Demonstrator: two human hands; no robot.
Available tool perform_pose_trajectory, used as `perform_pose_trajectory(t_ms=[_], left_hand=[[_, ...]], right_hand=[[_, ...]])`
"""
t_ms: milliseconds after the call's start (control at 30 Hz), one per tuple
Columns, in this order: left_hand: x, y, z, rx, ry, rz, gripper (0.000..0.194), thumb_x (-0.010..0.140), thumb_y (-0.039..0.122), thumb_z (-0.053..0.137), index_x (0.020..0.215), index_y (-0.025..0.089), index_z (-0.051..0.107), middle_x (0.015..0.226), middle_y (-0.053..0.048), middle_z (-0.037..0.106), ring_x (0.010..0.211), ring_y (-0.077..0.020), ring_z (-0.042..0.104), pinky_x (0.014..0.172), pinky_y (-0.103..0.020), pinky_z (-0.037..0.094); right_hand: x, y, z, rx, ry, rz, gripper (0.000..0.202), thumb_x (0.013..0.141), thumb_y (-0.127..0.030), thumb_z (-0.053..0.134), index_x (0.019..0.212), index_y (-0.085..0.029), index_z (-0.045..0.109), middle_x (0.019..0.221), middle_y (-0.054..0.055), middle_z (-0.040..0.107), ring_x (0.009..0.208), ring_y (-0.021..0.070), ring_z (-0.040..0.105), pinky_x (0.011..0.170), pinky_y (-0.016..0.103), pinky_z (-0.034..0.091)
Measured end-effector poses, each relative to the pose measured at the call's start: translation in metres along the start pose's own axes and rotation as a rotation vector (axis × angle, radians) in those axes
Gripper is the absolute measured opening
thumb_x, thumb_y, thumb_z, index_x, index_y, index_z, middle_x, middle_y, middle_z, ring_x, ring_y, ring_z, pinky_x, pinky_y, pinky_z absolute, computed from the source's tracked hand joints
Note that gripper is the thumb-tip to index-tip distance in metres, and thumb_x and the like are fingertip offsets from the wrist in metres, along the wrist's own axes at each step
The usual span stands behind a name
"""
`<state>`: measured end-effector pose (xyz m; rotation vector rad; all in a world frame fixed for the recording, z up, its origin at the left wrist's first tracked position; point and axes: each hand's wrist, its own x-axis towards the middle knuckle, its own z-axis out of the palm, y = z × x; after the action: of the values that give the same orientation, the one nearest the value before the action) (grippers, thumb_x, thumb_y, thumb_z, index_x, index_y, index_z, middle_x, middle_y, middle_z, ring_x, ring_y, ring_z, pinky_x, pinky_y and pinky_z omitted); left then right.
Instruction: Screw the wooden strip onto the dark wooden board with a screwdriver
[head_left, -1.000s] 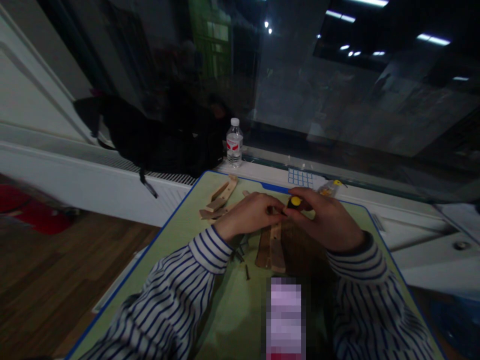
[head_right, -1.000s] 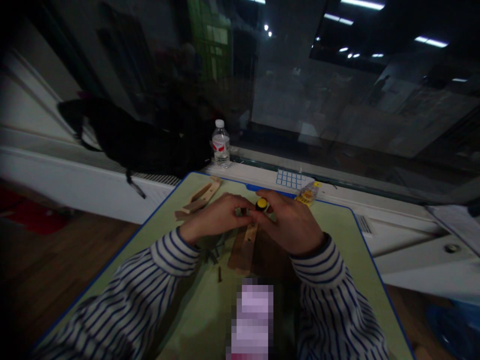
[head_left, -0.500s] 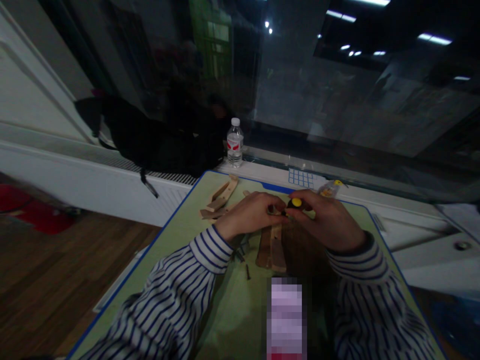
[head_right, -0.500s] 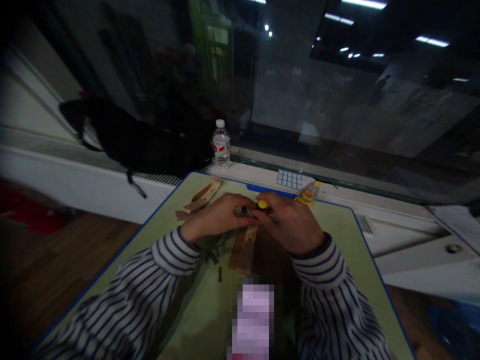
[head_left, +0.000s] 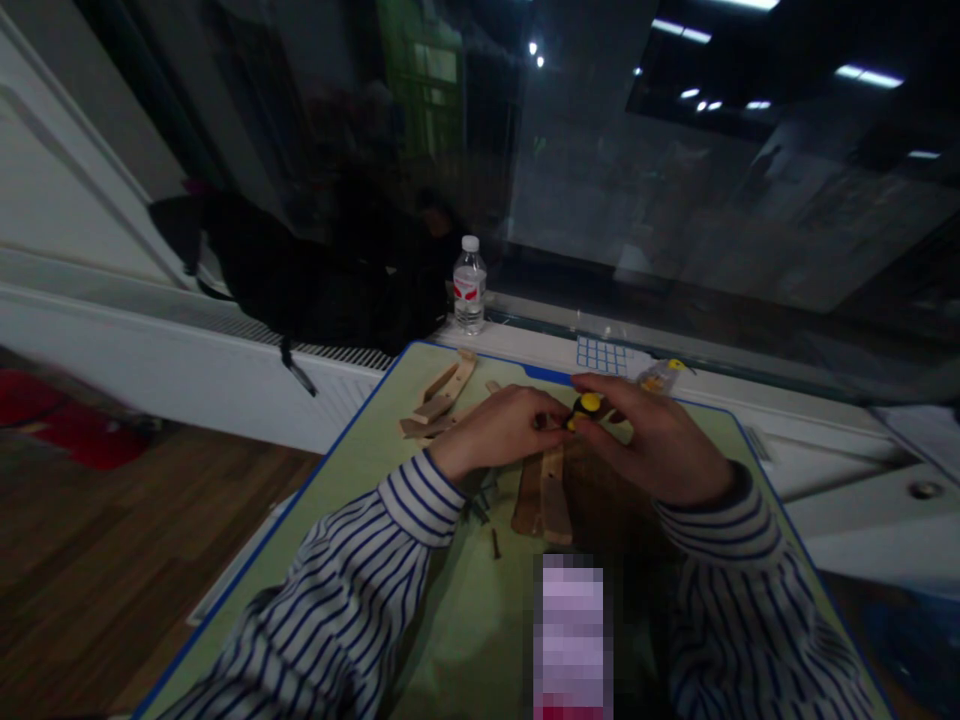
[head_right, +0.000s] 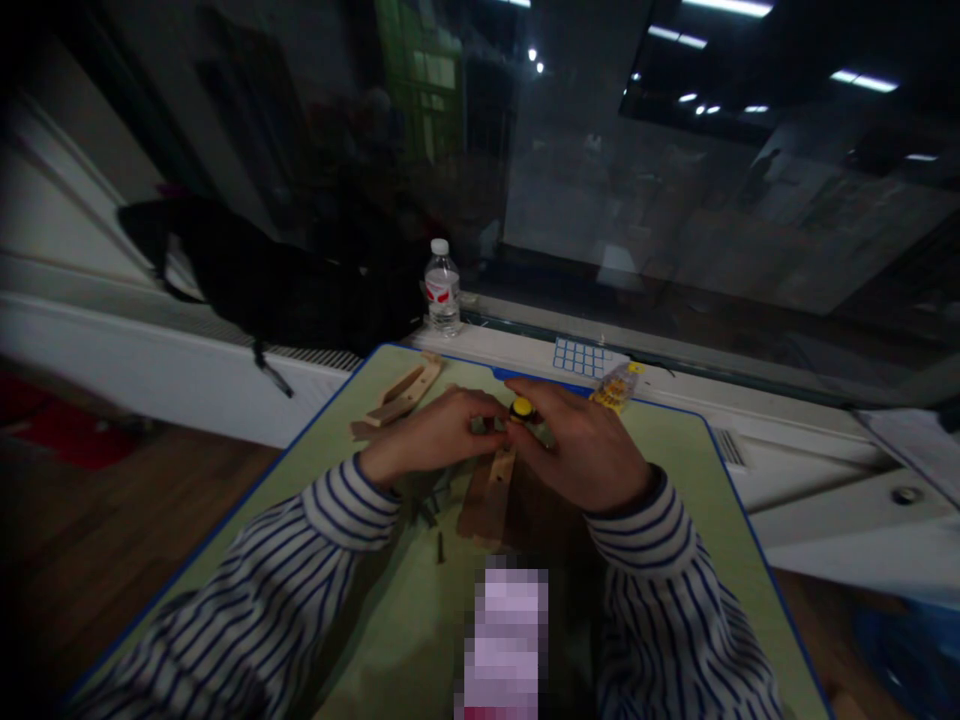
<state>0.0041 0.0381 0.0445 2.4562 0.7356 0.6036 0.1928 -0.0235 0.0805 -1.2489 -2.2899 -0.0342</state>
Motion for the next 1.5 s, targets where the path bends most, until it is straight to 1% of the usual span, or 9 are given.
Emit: perform_pose_trajectory(t_ms=[133,367,600,767,1033,1167,1233,1367,1500], left_hand=[[-0.0001,-0.0005,0.0002,0.001,-0.019,0.011,0.018,0.086,0.021,0.054,0.096,0.015,0.069,0.090,-0.005,0.071,0.079,-0.0158,0.063,0.071,-0.026,0.044],[-0.0004,-0.0011,0.0009,-0.005,0.008,-0.003,0.019,0.086,0.024,0.057,0.098,0.017,0.069,0.091,-0.005,0.072,0.081,-0.0163,0.064,0.072,-0.026,0.044],[-0.0005,-0.0055,0.0027,-0.004,0.032,-0.041,0.027,0.084,0.039,0.062,0.100,0.019,0.069,0.093,-0.006,0.072,0.084,-0.0182,0.064,0.074,-0.026,0.045],[-0.0011,-0.0031,0.0020,0.000,0.024,-0.054,0.022,0.086,0.034,0.060,0.098,0.019,0.070,0.089,-0.005,0.072,0.080,-0.0168,0.064,0.070,-0.026,0.044],[-0.0008,-0.0030,0.0016,-0.007,0.014,-0.051,0.021,0.087,0.031,0.058,0.099,0.019,0.070,0.090,-0.005,0.072,0.079,-0.0166,0.064,0.070,-0.027,0.044],[-0.0006,-0.0030,0.0012,0.003,0.010,-0.036,0.020,0.088,0.029,0.057,0.098,0.019,0.070,0.089,-0.005,0.072,0.079,-0.0164,0.065,0.070,-0.026,0.043],[-0.0005,-0.0025,0.0009,0.013,0.006,-0.033,0.019,0.088,0.029,0.057,0.097,0.018,0.070,0.089,-0.005,0.072,0.079,-0.0162,0.065,0.070,-0.026,0.043],[-0.0005,-0.0028,0.0014,0.033,0.017,-0.019,0.018,0.088,0.030,0.057,0.097,0.020,0.070,0.090,-0.004,0.073,0.079,-0.0164,0.065,0.070,-0.026,0.043],[-0.0006,-0.0047,0.0018,0.013,0.011,-0.015,0.020,0.088,0.028,0.056,0.100,0.020,0.070,0.091,-0.004,0.073,0.080,-0.0162,0.065,0.072,-0.025,0.044]], right_hand=[[0.0007,0.0009,-0.0004,0.014,-0.001,-0.042,0.028,0.088,-0.023,0.052,0.115,-0.017,0.059,0.110,0.009,0.070,0.096,0.0193,0.067,0.082,0.035,0.055],[0.0003,0.0022,0.0007,-0.059,0.028,0.015,0.026,0.088,-0.029,0.056,0.109,-0.015,0.062,0.103,0.010,0.072,0.088,0.0209,0.069,0.079,0.036,0.056],[0.0001,0.0025,0.0010,-0.102,0.034,0.026,0.026,0.089,-0.033,0.056,0.108,-0.017,0.062,0.098,0.008,0.073,0.079,0.0199,0.070,0.071,0.034,0.055],[0.0005,0.0028,0.0015,-0.108,0.044,0.030,0.025,0.089,-0.035,0.055,0.106,-0.018,0.062,0.095,0.007,0.073,0.074,0.0190,0.070,0.066,0.033,0.054],[0.0011,0.0001,0.0005,-0.084,0.034,0.058,0.027,0.088,-0.035,0.055,0.108,-0.016,0.061,0.091,0.008,0.073,0.075,0.0203,0.070,0.067,0.035,0.055],[0.0002,0.0010,0.0010,-0.040,0.015,0.038,0.038,0.088,-0.036,0.056,0.120,-0.017,0.056,0.106,0.010,0.071,0.082,0.0199,0.070,0.074,0.037,0.056],[-0.0004,0.0019,0.0015,-0.039,0.002,0.016,0.038,0.088,-0.033,0.054,0.123,-0.018,0.055,0.113,0.011,0.069,0.085,0.0197,0.069,0.076,0.037,0.056],[-0.0013,0.0037,0.0027,-0.059,0.017,0.000,0.030,0.088,-0.028,0.054,0.116,-0.019,0.060,0.110,0.008,0.071,0.090,0.0206,0.069,0.078,0.037,0.057],[-0.0014,0.0044,0.0037,-0.086,0.036,0.015,0.029,0.088,-0.029,0.055,0.113,-0.016,0.061,0.107,0.009,0.072,0.091,0.0224,0.069,0.080,0.038,0.056]])
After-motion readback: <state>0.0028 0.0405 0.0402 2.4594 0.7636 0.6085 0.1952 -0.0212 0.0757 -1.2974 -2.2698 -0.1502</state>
